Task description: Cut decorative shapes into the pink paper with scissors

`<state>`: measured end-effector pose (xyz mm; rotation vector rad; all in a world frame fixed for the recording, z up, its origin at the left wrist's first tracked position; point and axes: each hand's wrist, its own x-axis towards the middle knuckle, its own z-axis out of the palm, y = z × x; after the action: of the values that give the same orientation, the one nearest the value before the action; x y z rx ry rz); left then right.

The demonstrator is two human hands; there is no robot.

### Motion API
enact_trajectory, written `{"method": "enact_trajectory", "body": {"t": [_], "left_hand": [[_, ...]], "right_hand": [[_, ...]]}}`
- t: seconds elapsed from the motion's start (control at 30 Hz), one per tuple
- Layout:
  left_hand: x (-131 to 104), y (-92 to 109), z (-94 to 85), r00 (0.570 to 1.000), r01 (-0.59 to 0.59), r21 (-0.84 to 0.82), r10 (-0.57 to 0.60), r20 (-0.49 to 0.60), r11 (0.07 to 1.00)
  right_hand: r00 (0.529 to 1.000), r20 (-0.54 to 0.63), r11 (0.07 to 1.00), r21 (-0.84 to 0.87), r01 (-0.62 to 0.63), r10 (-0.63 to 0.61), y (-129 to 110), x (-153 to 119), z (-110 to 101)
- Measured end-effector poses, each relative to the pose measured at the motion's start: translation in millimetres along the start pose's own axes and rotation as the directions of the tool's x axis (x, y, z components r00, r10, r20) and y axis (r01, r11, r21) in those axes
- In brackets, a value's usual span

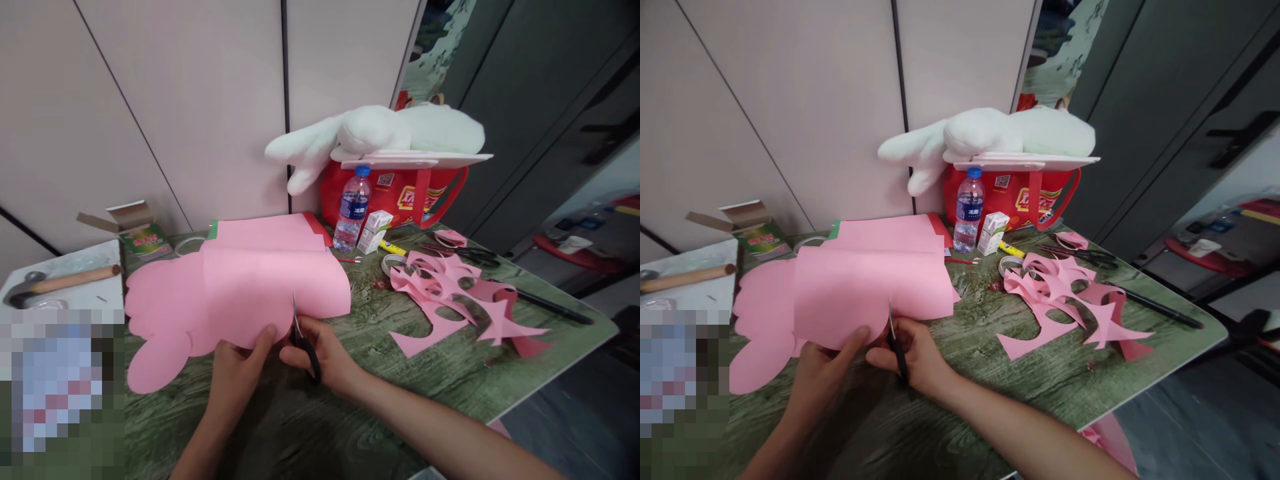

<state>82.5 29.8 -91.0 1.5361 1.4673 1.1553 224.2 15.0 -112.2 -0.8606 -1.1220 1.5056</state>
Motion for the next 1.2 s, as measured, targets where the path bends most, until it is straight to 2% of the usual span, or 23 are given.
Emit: {"method": "enact_trajectory", "body": {"t": [0.2, 0.43, 0.6, 0.97, 1.2], "left_hand": [[-1.0, 4.4, -1.3, 1.000, -0.004, -0.003, 0.004, 0.022, 1.000], [-1.8, 0.7, -1.4, 0.999, -0.028, 0.045, 0.027, 0.026, 0.999], [-2.5, 2.9, -0.2, 0.997, -0.071, -0.003, 0.071, 0.015, 0.997], [-2.0, 3.7, -0.4, 0.995, -0.090, -0.020, 0.091, 0.051, 0.996], [-2.2, 2.1, 0.6, 0.998, -0.069, -0.020, 0.069, 0.008, 0.997]], "right_hand": [[1.000, 0.003, 1.000, -0.018, 0.020, -0.020, 2.3, 0.2, -0.8], [1.000, 0.010, 1.000, 0.013, 0.017, -0.017, 1.8, 0.3, -1.1], [1.000, -0.022, 1.000, -0.017, 0.007, -0.007, 2.8, -0.2, -1.8], [0.999, 0.022, 0.999, -0.027, 0.035, -0.034, 4.9, 0.3, -4.5], [1.000, -0.003, 1.000, -0.011, 0.023, -0.023, 8.0, 0.9, -4.9]]}}
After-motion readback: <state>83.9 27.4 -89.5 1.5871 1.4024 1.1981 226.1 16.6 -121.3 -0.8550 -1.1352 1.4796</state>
